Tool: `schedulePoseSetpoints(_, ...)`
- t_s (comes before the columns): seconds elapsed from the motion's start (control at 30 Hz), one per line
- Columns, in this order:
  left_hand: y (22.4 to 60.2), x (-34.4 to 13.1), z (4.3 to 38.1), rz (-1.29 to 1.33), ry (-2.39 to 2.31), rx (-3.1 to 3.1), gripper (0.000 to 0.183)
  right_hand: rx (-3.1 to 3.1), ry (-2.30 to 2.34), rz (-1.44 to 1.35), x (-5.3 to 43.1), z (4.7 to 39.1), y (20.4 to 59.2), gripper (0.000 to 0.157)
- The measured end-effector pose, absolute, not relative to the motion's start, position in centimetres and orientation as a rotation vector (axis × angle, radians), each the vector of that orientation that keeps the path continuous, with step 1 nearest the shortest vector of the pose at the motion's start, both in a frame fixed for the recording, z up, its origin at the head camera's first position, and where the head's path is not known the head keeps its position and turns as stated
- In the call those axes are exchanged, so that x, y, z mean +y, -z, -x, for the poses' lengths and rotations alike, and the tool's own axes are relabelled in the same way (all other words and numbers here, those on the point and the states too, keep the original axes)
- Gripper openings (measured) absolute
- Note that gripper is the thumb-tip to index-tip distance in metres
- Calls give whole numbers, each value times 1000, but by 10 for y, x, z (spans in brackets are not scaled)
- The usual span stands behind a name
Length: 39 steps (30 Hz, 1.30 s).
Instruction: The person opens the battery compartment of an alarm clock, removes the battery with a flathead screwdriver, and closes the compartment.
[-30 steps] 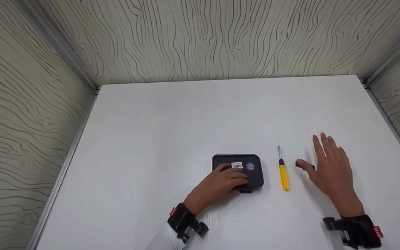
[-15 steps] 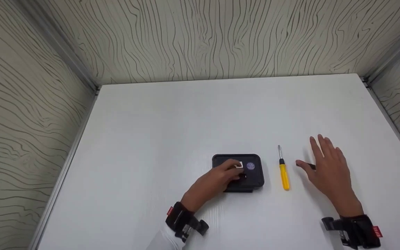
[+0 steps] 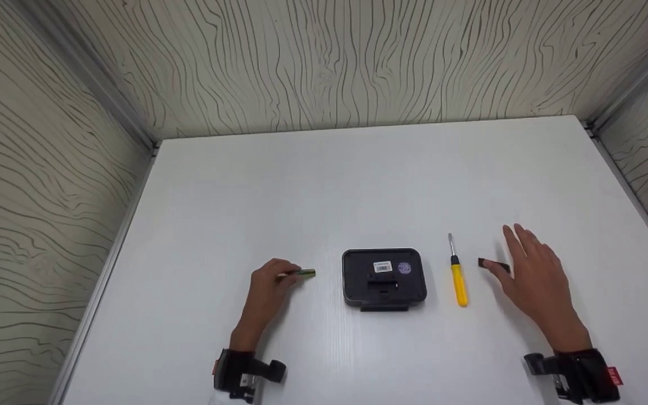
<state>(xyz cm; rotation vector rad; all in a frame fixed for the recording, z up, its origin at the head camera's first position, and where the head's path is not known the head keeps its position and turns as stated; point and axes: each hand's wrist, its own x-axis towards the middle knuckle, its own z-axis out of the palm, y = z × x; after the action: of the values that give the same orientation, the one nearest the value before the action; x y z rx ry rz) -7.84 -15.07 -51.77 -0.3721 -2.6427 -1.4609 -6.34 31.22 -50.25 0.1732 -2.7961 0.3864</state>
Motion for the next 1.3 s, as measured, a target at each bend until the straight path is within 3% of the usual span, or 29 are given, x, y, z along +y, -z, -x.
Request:
schedulePoseSetpoints(0.2,523,-162,80,364,1128,-2845,15,-2853,-434,-201,311,60,506,69)
schedulePoseSetpoints(0.37,521,-161,79,419,971,-2890,23,-2894,-443,-235,312,55,509,48)
schedulePoseSetpoints(0.6,510,-123,78,778,756,-2835,96,-2828,-417,-288,314,56,514,22)
schedulePoseSetpoints(0.7,510,-98,81,925,705,-2884,112,-2800,-391,-314,311,57,512,19)
schedulePoseSetpoints(0.9,516,-71,81,960,655,-3011,109,-2746,-359,-404,278,57,496,21)
schedulePoseSetpoints(1.13,517,-62,80,921,792,-2980,99,-2579,-407,-759,203,50,476,18)
schedulePoseSetpoints(1.3,517,-60,80,906,774,-2989,96,-2583,-266,-936,159,44,482,13)
